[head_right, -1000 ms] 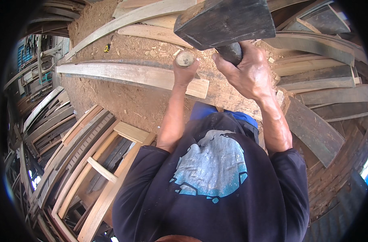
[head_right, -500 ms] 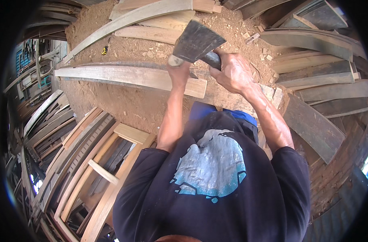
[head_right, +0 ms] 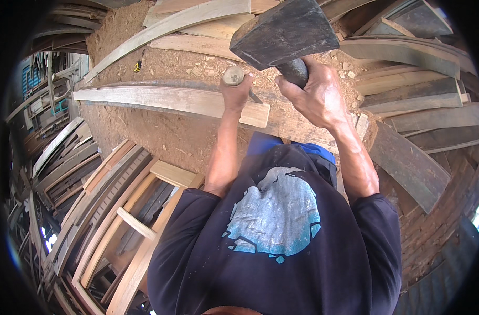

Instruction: The person uses a chisel and mallet to carve a groove along a long wooden plank in a cluttered workshop. They repeatedly strike the chisel with the mallet, repositioning the plank and clearing wood shavings as they work.

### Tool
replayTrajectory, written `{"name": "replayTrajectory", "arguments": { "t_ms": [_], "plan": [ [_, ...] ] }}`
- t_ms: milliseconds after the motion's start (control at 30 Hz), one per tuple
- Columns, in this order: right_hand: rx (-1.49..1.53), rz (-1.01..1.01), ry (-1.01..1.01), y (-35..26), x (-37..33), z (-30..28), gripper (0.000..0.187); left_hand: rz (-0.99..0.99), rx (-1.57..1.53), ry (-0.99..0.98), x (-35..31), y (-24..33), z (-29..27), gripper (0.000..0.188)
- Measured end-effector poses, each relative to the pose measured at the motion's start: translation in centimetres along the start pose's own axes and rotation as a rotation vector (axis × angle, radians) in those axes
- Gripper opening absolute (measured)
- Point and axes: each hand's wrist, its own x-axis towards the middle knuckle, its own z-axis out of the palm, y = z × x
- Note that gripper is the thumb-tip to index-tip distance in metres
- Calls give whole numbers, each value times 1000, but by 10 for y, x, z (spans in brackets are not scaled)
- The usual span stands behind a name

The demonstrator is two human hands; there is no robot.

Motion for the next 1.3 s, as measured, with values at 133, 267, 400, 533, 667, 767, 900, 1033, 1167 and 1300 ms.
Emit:
{"name": "replayTrajectory", "arguments": {
  "t_ms": [133,267,400,533,667,767,900,1033,1167,1300],
  "plan": [
    [38,-58,43,2,-4,-3,34,2,25,-48,-4,1,0,16],
    [13,-243,134,6,-1,2,33,-27,42,-92,-8,11,7,19],
    [-267,-153,0,27,11,20,28,85,23,-63,-14,1,15,20],
    [-651,-204,-246,55,27,37,33,58,120,-110,-22,11,13,27],
    [-474,-233,-173,42,11,33,32,93,127,-109,-36,5,5,29],
    [-457,-231,-158,50,5,40,32,157,42,-106,-41,8,5,32],
    [-634,-194,-294,65,9,46,36,111,151,-172,-47,9,0,35],
    [-423,-127,-254,48,3,32,41,79,49,-11,-40,13,1,25],
    [-186,-36,-172,35,-9,29,47,29,-115,37,-14,-3,-5,15],
    [-65,-45,-63,32,-18,26,41,3,-94,-23,-16,-5,-1,17]
  ]
}}
